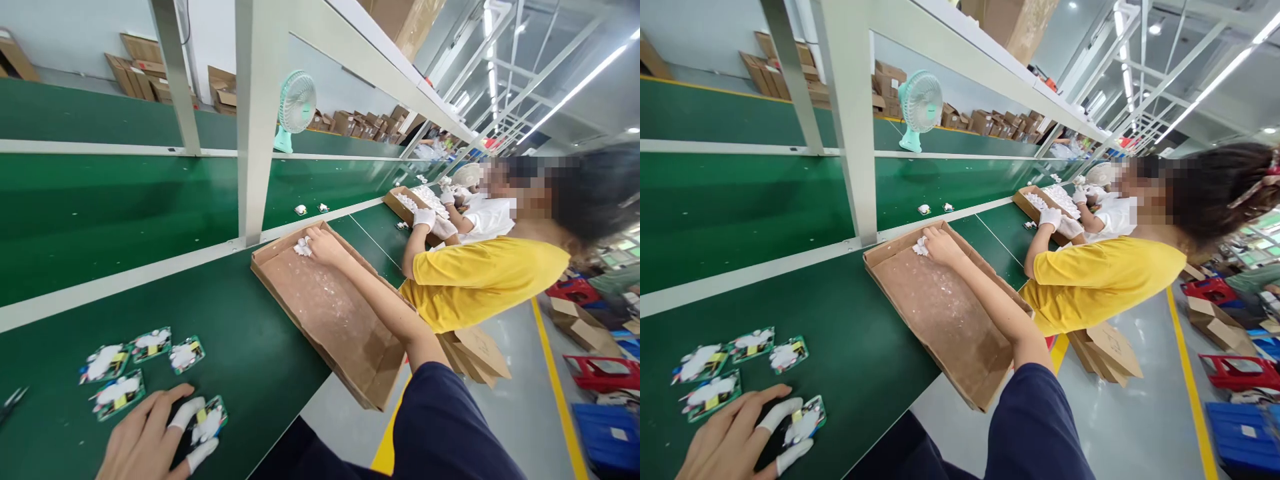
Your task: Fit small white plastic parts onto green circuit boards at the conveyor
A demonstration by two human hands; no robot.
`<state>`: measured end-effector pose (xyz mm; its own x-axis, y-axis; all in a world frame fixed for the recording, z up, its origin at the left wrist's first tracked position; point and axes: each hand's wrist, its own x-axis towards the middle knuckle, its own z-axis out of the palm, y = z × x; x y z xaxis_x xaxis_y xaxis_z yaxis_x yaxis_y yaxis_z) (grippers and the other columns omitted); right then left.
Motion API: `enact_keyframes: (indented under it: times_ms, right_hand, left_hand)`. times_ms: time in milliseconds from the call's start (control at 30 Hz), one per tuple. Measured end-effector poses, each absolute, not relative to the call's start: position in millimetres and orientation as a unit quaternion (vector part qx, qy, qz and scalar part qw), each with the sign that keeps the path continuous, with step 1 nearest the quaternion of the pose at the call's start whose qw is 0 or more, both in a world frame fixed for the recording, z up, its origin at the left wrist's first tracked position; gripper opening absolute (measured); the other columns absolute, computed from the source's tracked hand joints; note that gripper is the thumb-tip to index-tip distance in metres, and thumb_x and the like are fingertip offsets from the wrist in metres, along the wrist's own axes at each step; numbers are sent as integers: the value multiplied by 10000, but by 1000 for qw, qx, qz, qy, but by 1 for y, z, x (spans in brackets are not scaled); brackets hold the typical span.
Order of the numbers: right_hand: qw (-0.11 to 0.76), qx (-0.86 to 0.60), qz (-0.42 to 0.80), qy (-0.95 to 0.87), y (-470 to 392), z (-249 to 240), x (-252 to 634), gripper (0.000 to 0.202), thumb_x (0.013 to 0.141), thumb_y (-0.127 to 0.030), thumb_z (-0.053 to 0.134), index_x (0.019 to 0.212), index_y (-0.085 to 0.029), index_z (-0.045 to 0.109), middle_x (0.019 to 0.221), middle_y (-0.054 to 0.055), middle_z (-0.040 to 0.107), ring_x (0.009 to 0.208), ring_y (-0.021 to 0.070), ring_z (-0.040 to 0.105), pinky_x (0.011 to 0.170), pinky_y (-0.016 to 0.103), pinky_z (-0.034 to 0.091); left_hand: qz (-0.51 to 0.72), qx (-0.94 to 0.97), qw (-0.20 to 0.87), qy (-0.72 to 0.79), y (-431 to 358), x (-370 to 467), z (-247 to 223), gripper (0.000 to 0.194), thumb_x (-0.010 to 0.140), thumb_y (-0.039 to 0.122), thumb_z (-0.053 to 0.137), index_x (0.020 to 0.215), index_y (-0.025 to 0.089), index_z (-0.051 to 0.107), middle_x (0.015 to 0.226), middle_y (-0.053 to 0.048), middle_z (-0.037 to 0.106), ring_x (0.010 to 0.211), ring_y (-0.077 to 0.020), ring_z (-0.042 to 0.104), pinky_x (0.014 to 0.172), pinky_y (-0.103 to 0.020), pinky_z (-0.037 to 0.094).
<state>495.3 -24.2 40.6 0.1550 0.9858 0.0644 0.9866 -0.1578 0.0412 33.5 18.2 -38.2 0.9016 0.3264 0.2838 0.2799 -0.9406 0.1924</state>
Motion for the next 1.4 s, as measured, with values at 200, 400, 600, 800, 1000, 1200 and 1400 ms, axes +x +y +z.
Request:
enact_keyframes:
  times_ms: [200,400,600,800,1000,1200,1400]
  right_hand:
    - [121,-796,-5,-593,-25,64,482,407,971,-293,350,720,-102,606,853,118,609,858,175,538,861,314,394]
    - [237,-769,95,-586,-108,79,377,289,964,-337,370,878,-157,579,860,50,644,796,164,592,735,278,463]
    - [331,-784,33,-524,-183,31,269,117,940,-251,441,1012,-188,507,1032,98,549,968,213,548,854,382,453]
    - [319,-793,-85,-512,-158,12,279,151,933,-281,470,1026,-178,528,1041,120,545,956,232,555,828,407,463]
    - [331,-712,-54,-617,-141,30,260,169,891,-210,559,1059,-209,544,1039,88,581,1072,251,518,937,458,418]
    - [275,-630,95,-720,-137,9,208,195,907,-220,565,1100,-212,591,1005,88,607,992,247,513,852,405,487]
    - [248,-674,133,-683,-141,-1,206,252,934,-309,520,1111,-178,645,992,105,600,880,230,526,741,365,482]
  left_hand:
    - [158,969,85,170,2,35,-33,291,850,428,561,1029,202,600,1241,-120,569,1135,-345,486,893,-452,417]
    - [137,965,130,182,-8,34,-17,349,843,307,611,1166,198,536,1235,-119,529,1161,-318,442,907,-447,435]
    - [124,957,176,193,-18,36,-6,176,862,247,581,1012,156,586,1231,-132,511,1177,-318,411,918,-470,429]
    - [123,948,229,186,-23,39,-4,287,819,276,650,1067,146,585,1249,-146,489,1189,-323,376,949,-499,402]
    - [122,936,254,212,-22,40,-4,394,759,341,724,1078,156,587,1227,-133,496,1170,-319,378,933,-482,403]
    - [131,932,261,215,-23,41,-4,315,785,346,692,1022,156,607,1218,-127,509,1173,-311,372,941,-479,402]
    - [135,933,259,209,-23,41,-7,244,779,235,673,990,131,608,1213,-128,513,1180,-305,369,951,-464,402]
